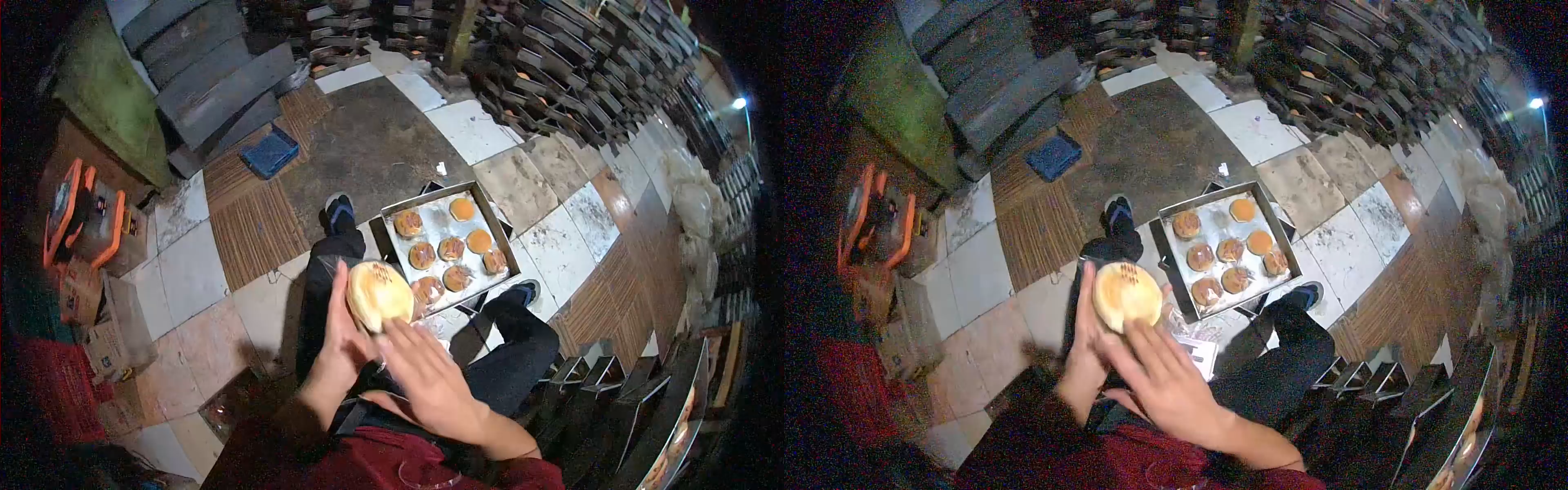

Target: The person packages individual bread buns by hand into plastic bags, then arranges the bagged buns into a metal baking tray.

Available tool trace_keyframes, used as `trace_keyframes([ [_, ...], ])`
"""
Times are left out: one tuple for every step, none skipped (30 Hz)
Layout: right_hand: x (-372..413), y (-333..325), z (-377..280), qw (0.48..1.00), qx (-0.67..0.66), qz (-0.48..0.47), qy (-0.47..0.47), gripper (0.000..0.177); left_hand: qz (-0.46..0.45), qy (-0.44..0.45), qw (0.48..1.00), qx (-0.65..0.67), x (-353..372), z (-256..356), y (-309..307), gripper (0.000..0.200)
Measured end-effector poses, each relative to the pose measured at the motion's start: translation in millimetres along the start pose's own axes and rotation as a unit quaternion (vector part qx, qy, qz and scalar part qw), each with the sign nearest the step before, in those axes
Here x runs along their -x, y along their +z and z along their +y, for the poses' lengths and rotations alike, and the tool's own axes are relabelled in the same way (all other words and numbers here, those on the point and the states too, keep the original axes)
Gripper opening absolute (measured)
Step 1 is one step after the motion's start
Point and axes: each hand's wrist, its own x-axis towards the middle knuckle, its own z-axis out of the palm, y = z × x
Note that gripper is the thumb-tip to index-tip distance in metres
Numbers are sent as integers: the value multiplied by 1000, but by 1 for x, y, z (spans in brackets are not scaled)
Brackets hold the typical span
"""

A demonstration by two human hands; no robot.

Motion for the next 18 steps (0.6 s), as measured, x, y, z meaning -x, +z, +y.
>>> trace_keyframes([
  [3,2,-3,1000,-2,-6,-3,66,37,-36,997,53,2,6,-5,67],
  [8,5,-4,995,82,53,4,58,-25,-57,997,55,6,7,-7,69],
  [10,9,-2,979,166,114,9,51,-22,-44,999,15,15,6,7,69],
  [2,14,11,975,192,110,-9,30,44,-16,999,-21,8,0,6,70],
  [-7,24,22,982,173,74,-2,20,113,8,992,-58,-4,-5,-2,71],
  [-3,28,11,986,152,42,-47,18,62,-69,995,-23,-16,0,-21,70],
  [0,28,-2,986,134,13,-101,15,-14,-63,998,-22,-15,6,-22,64],
  [11,20,-26,989,27,-48,-139,13,7,-18,999,-31,-15,10,-17,61],
  [23,19,-46,974,52,21,-221,11,-12,14,1000,-14,-10,14,-8,58],
  [28,7,-49,972,-10,14,-235,13,-33,46,998,5,-5,18,1,55],
  [32,-6,-44,965,-68,13,-252,16,-55,77,995,25,-1,23,11,53],
  [29,-13,-35,978,-50,60,-195,16,-64,110,992,14,7,25,25,53],
  [21,-10,-23,989,-8,112,-92,17,-72,143,987,4,17,24,35,52],
  [7,-7,-8,992,-10,126,-9,17,-69,141,988,7,23,21,40,52],
  [-1,-1,8,993,-67,84,53,18,-84,176,980,-27,27,21,44,52],
  [7,5,16,958,-223,39,176,17,-99,213,970,-62,29,21,47,52],
  [15,9,18,882,-369,-8,292,17,-100,214,970,-61,29,23,46,52],
  [18,10,15,884,-368,-11,289,17,-118,197,972,-39,29,26,44,51],
])
